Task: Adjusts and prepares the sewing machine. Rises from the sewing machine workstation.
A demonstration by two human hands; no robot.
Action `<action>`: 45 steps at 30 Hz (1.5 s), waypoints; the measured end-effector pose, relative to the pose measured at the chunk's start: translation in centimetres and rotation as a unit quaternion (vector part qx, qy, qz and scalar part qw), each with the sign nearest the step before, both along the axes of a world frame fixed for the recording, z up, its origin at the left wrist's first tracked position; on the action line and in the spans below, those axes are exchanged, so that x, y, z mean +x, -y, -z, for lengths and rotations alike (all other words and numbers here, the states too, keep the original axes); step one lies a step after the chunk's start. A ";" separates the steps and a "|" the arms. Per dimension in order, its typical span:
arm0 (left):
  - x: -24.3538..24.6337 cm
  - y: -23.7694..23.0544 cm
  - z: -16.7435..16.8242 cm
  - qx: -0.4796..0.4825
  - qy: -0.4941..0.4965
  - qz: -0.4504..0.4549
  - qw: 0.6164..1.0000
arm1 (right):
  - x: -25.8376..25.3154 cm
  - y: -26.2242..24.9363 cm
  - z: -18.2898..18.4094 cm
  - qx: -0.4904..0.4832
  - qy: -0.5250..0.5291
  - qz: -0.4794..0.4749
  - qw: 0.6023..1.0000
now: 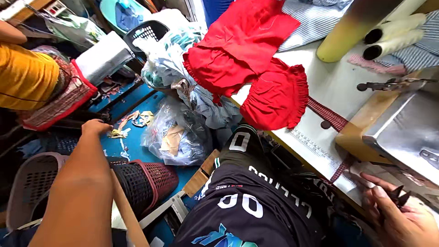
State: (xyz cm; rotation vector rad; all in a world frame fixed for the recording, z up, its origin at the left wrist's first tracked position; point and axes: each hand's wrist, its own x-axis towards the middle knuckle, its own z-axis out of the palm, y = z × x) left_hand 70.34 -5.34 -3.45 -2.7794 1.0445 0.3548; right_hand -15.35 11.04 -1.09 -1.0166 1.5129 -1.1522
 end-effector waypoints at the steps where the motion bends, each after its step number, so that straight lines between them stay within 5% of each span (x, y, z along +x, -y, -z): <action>1: 0.3 0.1 0.0 0.006 0.018 -0.012 1.000 | 0.1 0.0 0.0 0.003 -0.005 -0.002 1.000; 5: -0.6 1.1 0.2 0.080 0.058 -0.069 0.993 | -0.2 0.0 0.3 -0.001 -0.010 0.000 1.000; 9: -1.5 3.6 3.9 0.201 -0.043 0.219 0.954 | 0.4 0.3 0.5 -0.044 0.000 0.032 0.999; 12: -12.2 7.8 6.2 0.328 -0.113 0.366 0.864 | 0.7 0.6 0.0 -0.056 0.023 0.056 0.997; 15: -29.2 8.4 2.2 0.324 -0.196 0.466 0.799 | 0.5 0.6 0.1 -0.049 0.029 0.058 0.997; 17: -38.1 7.1 -1.4 0.255 -0.288 0.601 0.701 | 0.4 0.5 0.3 -0.049 0.037 0.070 0.996; 20: -49.8 4.3 -6.9 0.063 -0.402 0.762 0.504 | 0.4 0.3 0.6 -0.067 0.059 0.097 0.991; 22: -56.1 3.0 -9.4 -0.039 -0.465 0.767 0.441 | 0.7 0.2 0.7 -0.082 0.057 0.116 0.988; 24: -61.9 2.1 -11.2 -0.136 -0.489 0.738 0.444 | 1.1 0.3 0.7 -0.089 0.033 0.132 0.987; 27: -69.9 1.4 -12.0 -0.223 -0.506 0.660 0.509 | 1.5 0.1 1.1 -0.100 -0.008 0.134 0.986; 31: -75.8 1.1 -11.2 -0.198 -0.524 0.590 0.582 | 1.7 -0.2 1.3 -0.136 -0.018 0.137 0.981; 40: -76.3 0.9 -10.7 -0.167 -0.480 0.613 0.605 | 1.7 -0.2 1.1 -0.148 0.005 0.135 0.980; 45: -75.0 0.2 -11.7 -0.124 -0.503 0.602 0.607 | 1.3 0.3 -2.7 -0.164 -0.073 0.262 0.948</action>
